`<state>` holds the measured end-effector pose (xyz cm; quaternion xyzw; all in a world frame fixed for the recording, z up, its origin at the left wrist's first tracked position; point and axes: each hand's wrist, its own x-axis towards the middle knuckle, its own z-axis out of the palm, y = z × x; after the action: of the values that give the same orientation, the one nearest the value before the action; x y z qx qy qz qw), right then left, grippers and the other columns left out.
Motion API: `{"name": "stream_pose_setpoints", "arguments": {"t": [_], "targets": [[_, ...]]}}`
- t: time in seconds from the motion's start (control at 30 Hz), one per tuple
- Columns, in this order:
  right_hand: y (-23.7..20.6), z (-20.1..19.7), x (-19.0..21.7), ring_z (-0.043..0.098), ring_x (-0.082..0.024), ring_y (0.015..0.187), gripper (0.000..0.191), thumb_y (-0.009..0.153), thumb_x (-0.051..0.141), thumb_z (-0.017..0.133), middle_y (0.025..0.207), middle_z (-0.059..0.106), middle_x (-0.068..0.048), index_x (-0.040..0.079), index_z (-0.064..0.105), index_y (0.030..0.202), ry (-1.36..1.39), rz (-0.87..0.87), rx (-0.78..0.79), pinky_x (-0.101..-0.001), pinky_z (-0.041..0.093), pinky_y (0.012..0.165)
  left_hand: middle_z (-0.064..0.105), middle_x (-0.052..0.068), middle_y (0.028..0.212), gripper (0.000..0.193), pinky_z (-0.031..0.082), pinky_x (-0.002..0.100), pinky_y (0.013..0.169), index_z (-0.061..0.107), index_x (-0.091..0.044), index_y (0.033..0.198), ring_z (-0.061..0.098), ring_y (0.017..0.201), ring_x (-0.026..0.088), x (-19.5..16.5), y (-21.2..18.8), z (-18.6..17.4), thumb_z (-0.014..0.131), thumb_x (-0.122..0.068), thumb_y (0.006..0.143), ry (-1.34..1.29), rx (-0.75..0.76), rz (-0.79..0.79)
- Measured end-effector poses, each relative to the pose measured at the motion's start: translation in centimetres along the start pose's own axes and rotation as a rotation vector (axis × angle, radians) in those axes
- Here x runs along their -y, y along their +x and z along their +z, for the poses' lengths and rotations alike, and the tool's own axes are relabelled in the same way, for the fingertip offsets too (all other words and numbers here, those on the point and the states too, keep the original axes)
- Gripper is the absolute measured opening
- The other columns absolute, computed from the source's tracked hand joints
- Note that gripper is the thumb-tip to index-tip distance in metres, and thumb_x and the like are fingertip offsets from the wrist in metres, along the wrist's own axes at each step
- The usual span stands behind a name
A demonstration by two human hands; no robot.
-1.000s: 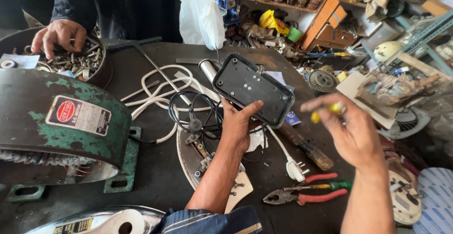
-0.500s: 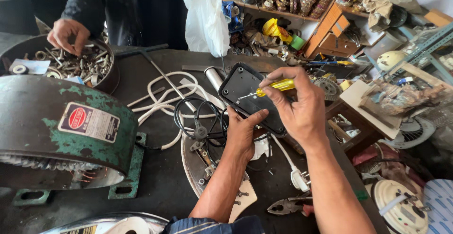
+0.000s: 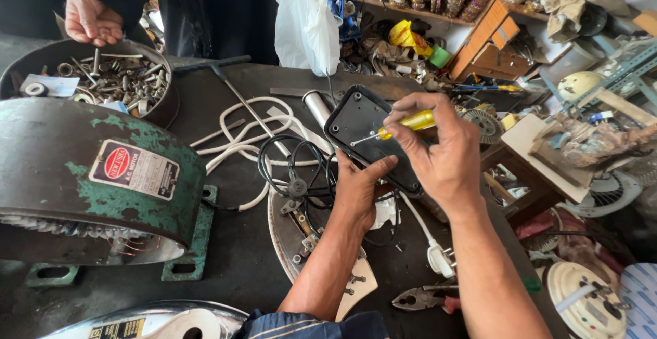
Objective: The person uses a screwdriver to remove screws from the back cover of a small black electronic device. They open the cover to reveal internal components, then close it and continue removing additional screws. The device remains on the workbench throughout.
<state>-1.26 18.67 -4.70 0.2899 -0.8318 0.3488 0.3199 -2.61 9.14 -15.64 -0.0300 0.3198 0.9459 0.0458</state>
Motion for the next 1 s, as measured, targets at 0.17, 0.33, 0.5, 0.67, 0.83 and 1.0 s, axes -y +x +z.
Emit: {"name": "stream_pose_setpoints", "arguments": {"t": [0.17, 0.33, 0.5, 0.67, 0.83, 1.0], "targets": [[0.1, 0.3, 0.5, 0.078, -0.018, 0.096, 0.029, 0.095, 0.018, 0.08, 0.1, 0.077, -0.006, 0.005, 0.063, 0.115, -0.162, -0.077, -0.044, -0.0302, 0.063, 0.081, 0.065, 0.01, 0.115, 0.069, 0.062, 0.038, 0.067, 0.039, -0.015, 0.131, 0.071, 0.095, 0.024, 0.0, 0.0, 0.3, 0.077, 0.0, 0.075, 0.027, -0.006, 0.03], [0.4, 0.1, 1.3, 0.077, -0.019, 0.091, 0.032, 0.091, 0.018, 0.083, 0.099, 0.077, -0.007, 0.007, 0.063, 0.112, -0.256, -0.155, -0.002, -0.031, 0.062, 0.078, 0.064, 0.012, 0.118, 0.071, 0.065, 0.039, 0.073, 0.037, -0.015, 0.134, 0.071, 0.099, 0.027, -0.1, -0.2, 0.6, 0.076, 0.003, 0.077, -0.069, 0.04, 0.043], [0.6, -0.9, 1.9, 0.075, -0.02, 0.107, 0.039, 0.091, 0.005, 0.076, 0.115, 0.074, -0.008, 0.01, 0.061, 0.126, -0.077, -0.164, 0.206, -0.0335, 0.062, 0.089, 0.064, 0.009, 0.119, 0.068, 0.066, 0.041, 0.072, 0.037, -0.014, 0.133, 0.071, 0.099, 0.027, -0.4, -0.4, 0.8, 0.074, 0.001, 0.078, -0.038, 0.016, -0.002], [1.2, -0.6, 2.5, 0.072, -0.021, 0.108, 0.049, 0.088, 0.002, 0.077, 0.116, 0.068, -0.008, 0.01, 0.055, 0.132, -0.067, -0.15, 0.155, -0.0347, 0.06, 0.091, 0.065, 0.011, 0.119, 0.069, 0.065, 0.038, 0.075, 0.039, -0.014, 0.135, 0.071, 0.101, 0.025, 0.0, -0.2, 1.2, 0.073, 0.004, 0.078, -0.035, 0.029, 0.057], [1.3, -0.8, 2.7, 0.075, -0.02, 0.104, 0.057, 0.084, 0.0, 0.078, 0.112, 0.069, -0.007, 0.011, 0.057, 0.136, -0.016, -0.107, 0.136, -0.0317, 0.062, 0.089, 0.065, 0.011, 0.12, 0.072, 0.065, 0.038, 0.077, 0.037, -0.013, 0.137, 0.072, 0.101, 0.025, 0.4, -0.2, 1.1, 0.072, 0.006, 0.077, -0.058, 0.044, 0.059], [1.2, -0.8, 2.2, 0.074, -0.02, 0.111, 0.05, 0.089, -0.006, 0.072, 0.12, 0.071, -0.007, 0.012, 0.056, 0.133, 0.061, -0.158, 0.139, -0.0336, 0.059, 0.096, 0.065, 0.011, 0.119, 0.076, 0.065, 0.038, 0.074, 0.032, -0.018, 0.14, 0.072, 0.096, 0.026, 0.2, -0.2, 1.2, 0.071, 0.0, 0.078, -0.011, 0.033, -0.024]]}}
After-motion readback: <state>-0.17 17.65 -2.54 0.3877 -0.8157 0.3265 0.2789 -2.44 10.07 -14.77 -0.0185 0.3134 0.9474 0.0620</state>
